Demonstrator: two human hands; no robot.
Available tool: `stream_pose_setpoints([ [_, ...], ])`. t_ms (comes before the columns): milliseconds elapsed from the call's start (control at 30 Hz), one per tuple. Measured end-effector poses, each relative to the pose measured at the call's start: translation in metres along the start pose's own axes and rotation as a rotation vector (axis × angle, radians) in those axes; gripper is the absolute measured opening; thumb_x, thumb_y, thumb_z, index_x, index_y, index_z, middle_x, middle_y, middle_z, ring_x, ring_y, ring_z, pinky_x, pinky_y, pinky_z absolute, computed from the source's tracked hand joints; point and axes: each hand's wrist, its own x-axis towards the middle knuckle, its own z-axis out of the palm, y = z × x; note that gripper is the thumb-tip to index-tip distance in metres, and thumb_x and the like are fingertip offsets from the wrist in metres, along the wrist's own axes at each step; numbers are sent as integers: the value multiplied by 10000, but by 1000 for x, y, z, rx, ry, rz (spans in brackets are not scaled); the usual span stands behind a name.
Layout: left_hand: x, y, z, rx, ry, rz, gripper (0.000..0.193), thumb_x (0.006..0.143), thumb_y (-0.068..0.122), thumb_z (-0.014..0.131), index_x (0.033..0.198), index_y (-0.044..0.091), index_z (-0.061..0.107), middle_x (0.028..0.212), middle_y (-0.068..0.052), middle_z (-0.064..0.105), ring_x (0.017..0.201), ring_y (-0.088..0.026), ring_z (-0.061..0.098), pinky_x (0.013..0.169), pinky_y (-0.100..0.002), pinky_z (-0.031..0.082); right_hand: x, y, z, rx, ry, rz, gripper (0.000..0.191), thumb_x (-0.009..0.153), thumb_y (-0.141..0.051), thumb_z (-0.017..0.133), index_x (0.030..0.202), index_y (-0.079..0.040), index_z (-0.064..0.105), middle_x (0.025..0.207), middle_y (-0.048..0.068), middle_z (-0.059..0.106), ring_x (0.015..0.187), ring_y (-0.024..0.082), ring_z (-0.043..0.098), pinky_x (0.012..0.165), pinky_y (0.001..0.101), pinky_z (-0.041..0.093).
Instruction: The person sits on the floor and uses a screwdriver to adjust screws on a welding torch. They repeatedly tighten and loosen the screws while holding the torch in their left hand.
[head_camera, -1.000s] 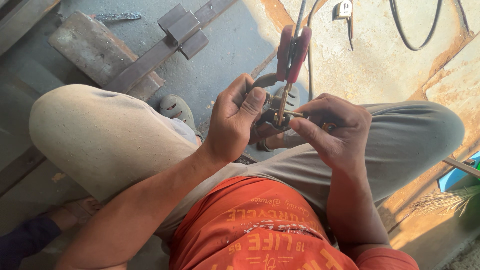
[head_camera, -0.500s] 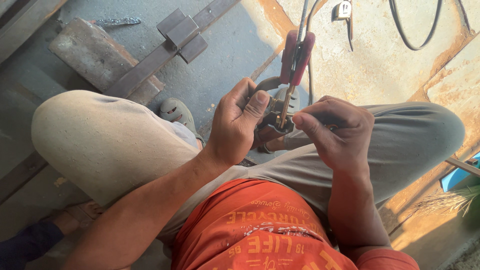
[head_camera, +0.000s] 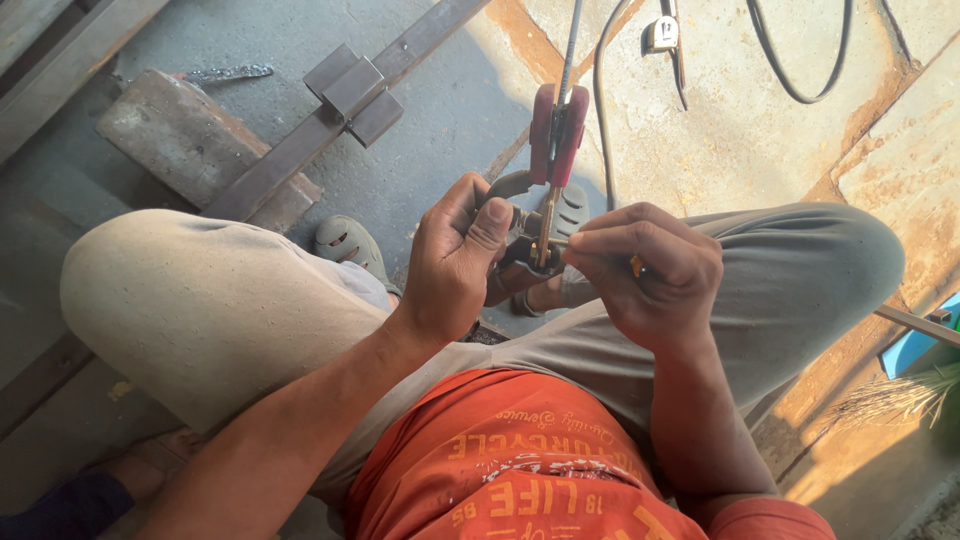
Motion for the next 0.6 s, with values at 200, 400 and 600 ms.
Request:
stream_pose_setpoints([
  [200, -3, 0, 1, 5, 32, 82, 352, 1134, 370, 516, 939, 81, 466, 758, 55, 453, 732, -34, 383, 630, -246, 372, -3, -1, -3, 122, -52, 301, 251, 855, -130, 842, 1064, -40, 736, 816, 30, 727, 690, 45, 616, 598, 205, 445],
  [400, -4, 6, 1, 139, 46, 109, 317, 1116, 341, 527, 957, 69, 489, 741, 33, 510, 729, -42, 425, 634, -258, 409, -1, -2, 0, -74, -91, 333, 73, 940, -135, 814, 962, -70, 787, 747, 27, 713, 618, 66, 599, 567, 236, 441],
  [600, -3, 6, 3, 99, 30, 82, 323, 1113, 345, 530, 952, 68, 493, 742, 25, 527, 738, -49, 438, 644, -266, 434, -1, -7, 2, -166, -19, 118, 161, 839, -64, 860, 950, -59, 744, 859, 53, 736, 722, 107, 700, 621, 253, 499],
])
